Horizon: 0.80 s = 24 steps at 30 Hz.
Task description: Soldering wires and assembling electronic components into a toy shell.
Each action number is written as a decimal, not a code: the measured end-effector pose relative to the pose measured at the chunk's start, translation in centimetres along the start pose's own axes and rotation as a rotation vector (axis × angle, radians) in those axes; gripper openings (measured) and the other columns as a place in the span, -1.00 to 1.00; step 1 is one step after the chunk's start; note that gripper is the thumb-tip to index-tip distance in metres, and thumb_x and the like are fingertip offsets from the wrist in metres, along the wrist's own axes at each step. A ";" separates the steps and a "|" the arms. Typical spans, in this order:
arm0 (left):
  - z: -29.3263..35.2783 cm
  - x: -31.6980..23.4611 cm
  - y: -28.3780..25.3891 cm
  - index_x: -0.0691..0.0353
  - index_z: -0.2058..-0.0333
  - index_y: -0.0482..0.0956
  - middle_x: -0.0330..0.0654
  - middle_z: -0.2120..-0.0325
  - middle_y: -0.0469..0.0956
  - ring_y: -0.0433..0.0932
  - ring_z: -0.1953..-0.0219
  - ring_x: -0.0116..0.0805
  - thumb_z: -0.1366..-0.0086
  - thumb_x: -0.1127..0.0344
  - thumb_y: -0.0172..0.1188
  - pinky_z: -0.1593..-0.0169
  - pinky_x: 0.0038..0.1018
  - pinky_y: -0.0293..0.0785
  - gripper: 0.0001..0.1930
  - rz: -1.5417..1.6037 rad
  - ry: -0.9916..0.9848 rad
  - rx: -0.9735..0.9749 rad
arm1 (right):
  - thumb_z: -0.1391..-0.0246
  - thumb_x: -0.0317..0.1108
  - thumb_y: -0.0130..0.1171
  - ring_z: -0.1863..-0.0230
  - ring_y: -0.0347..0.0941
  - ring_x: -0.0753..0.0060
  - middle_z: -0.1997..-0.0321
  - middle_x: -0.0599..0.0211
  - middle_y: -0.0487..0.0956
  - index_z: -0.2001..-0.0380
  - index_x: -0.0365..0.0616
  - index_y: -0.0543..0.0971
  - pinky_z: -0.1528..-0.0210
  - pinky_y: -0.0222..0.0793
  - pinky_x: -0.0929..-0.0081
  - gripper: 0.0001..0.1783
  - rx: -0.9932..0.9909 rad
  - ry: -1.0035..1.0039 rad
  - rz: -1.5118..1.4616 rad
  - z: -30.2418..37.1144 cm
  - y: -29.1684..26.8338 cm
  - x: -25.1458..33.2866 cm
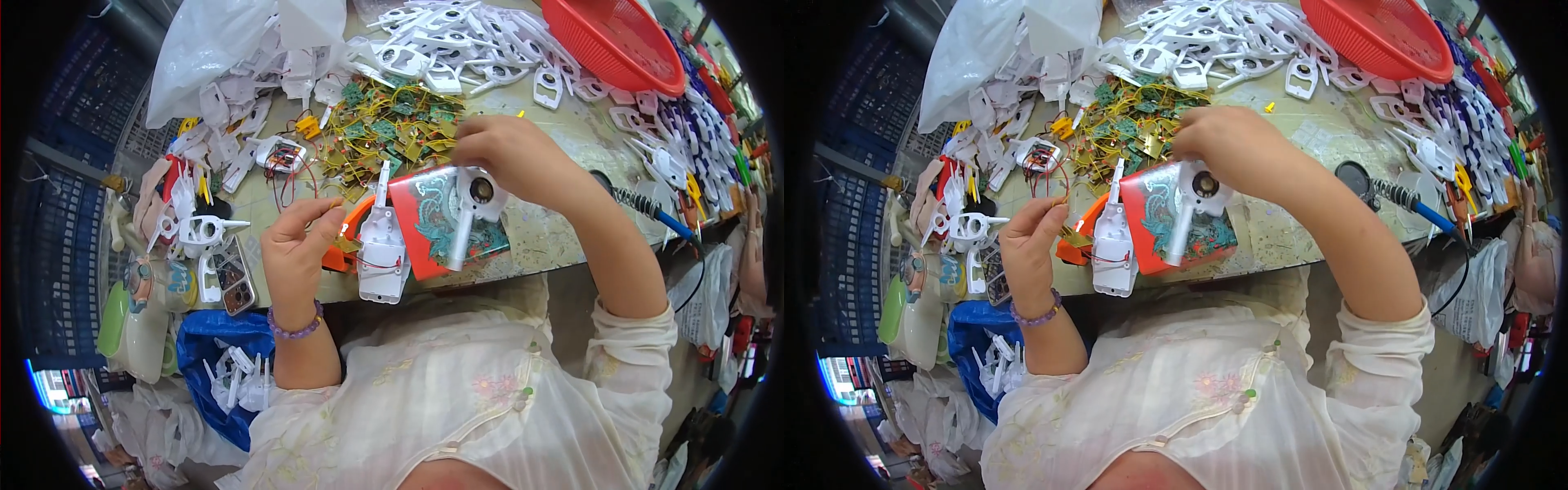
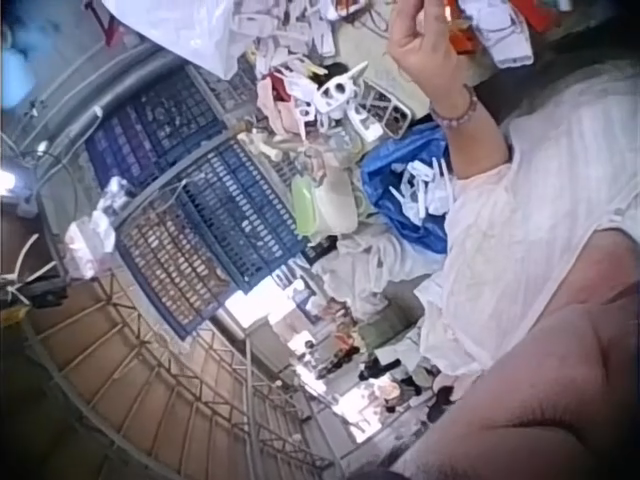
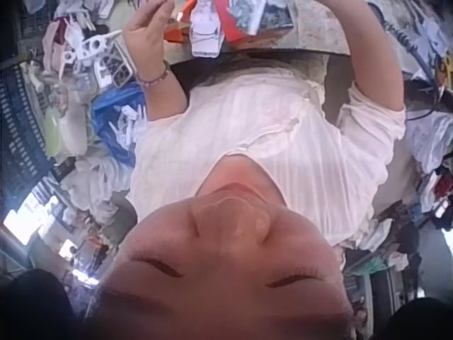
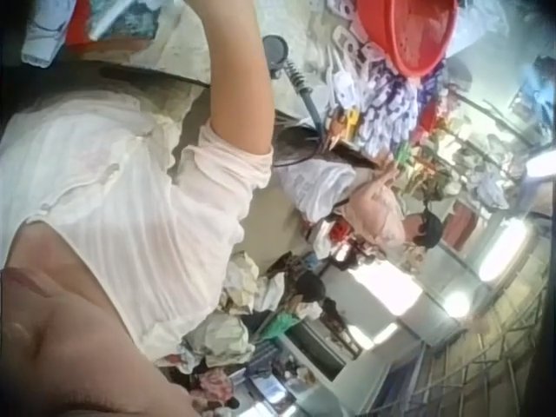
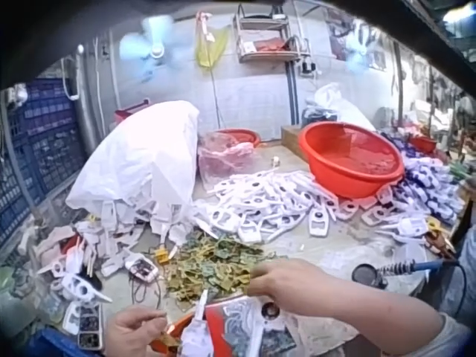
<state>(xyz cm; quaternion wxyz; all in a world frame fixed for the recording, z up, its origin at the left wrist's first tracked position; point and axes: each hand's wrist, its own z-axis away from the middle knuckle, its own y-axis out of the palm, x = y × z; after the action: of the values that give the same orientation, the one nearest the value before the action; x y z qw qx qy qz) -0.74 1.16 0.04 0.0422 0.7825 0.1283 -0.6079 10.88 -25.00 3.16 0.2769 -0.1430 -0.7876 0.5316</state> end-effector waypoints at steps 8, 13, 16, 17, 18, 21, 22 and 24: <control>0.1 -2.0 4.3 0.18 0.46 0.65 -0.22 0.53 0.56 0.47 0.43 -0.28 0.06 0.43 0.30 0.24 -0.42 0.35 -0.89 -0.399 0.224 0.296 | 0.23 -0.54 0.18 0.04 0.40 0.16 0.14 0.29 0.52 0.26 -0.08 0.59 0.06 0.36 0.33 -0.66 0.131 -0.240 -0.087 -2.1 2.6 2.5; -0.9 -0.7 5.1 0.20 0.54 0.60 -0.22 0.42 0.58 0.51 0.36 -0.23 0.11 0.41 0.30 0.23 -0.36 0.38 -0.90 -0.529 0.462 0.298 | 0.13 -0.56 0.22 0.14 0.46 0.19 0.15 0.22 0.54 0.18 -0.14 0.54 0.11 0.39 0.34 -0.65 -0.497 -0.065 -0.272 1.2 1.1 2.6; -1.8 -0.4 5.8 0.20 0.55 0.58 -0.22 0.39 0.60 0.55 0.25 -0.24 0.10 0.41 0.28 0.16 -0.35 0.41 -0.92 -0.513 0.579 0.354 | 0.00 -0.58 0.15 0.20 0.48 0.46 0.20 0.26 0.55 0.19 -0.23 0.53 0.17 0.37 0.54 -0.75 -0.814 0.233 -0.468 7.2 1.1 2.1; -2.1 -0.6 6.0 0.21 0.53 0.58 -0.21 0.37 0.62 0.56 0.21 -0.23 0.08 0.43 0.28 0.10 -0.31 0.39 -0.92 -0.516 0.576 0.397 | -0.03 -0.57 0.12 0.27 0.45 0.54 0.25 0.28 0.54 0.21 -0.25 0.52 0.25 0.34 0.63 -0.79 -0.966 0.386 -0.518 9.1 1.2 2.5; -2.3 -0.7 6.2 0.22 0.52 0.58 -0.20 0.35 0.63 0.57 0.16 -0.21 0.07 0.46 0.27 0.04 -0.27 0.36 -0.92 -0.520 0.572 0.440 | -0.07 -0.56 0.10 0.33 0.42 0.63 0.29 0.31 0.53 0.23 -0.27 0.52 0.32 0.30 0.71 -0.83 -1.116 0.541 -0.566 11.0 1.6 2.6; -2.3 -0.9 6.4 0.20 0.53 0.57 -0.24 0.37 0.64 0.58 0.16 -0.26 0.06 0.44 0.27 -0.01 -0.23 0.32 -0.93 -0.583 0.545 0.455 | -0.11 -0.50 0.06 0.51 0.28 0.69 0.42 0.37 0.45 0.24 -0.27 0.46 0.48 0.15 0.77 -0.86 -1.389 0.633 -0.695 16.8 3.1 0.5; -2.3 -0.9 6.4 0.20 0.53 0.57 -0.24 0.37 0.64 0.58 0.16 -0.26 0.06 0.44 0.27 -0.01 -0.23 0.32 -0.93 -0.584 0.536 0.458 | -0.12 -0.48 0.05 0.55 0.22 0.71 0.46 0.41 0.42 0.24 -0.26 0.44 0.51 0.10 0.76 -0.86 -1.487 0.690 -0.719 18.1 3.8 -0.2; -2.1 -0.8 6.4 0.18 0.53 0.58 -0.26 0.36 0.64 0.59 0.17 -0.30 0.05 0.42 0.27 -0.04 -0.22 0.28 -0.94 -0.633 0.492 0.462 | -0.13 -0.49 0.06 0.53 0.19 0.73 0.51 0.45 0.36 0.28 -0.22 0.41 0.55 0.10 0.73 -0.90 -1.552 0.782 -0.634 19.8 4.0 -1.6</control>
<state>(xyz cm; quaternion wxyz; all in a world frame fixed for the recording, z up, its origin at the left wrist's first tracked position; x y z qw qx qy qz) 2.72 -4.69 0.78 -0.3527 0.8146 0.2285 -0.3997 0.23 -39.24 -6.53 0.4823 -0.2355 -0.7758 -0.3318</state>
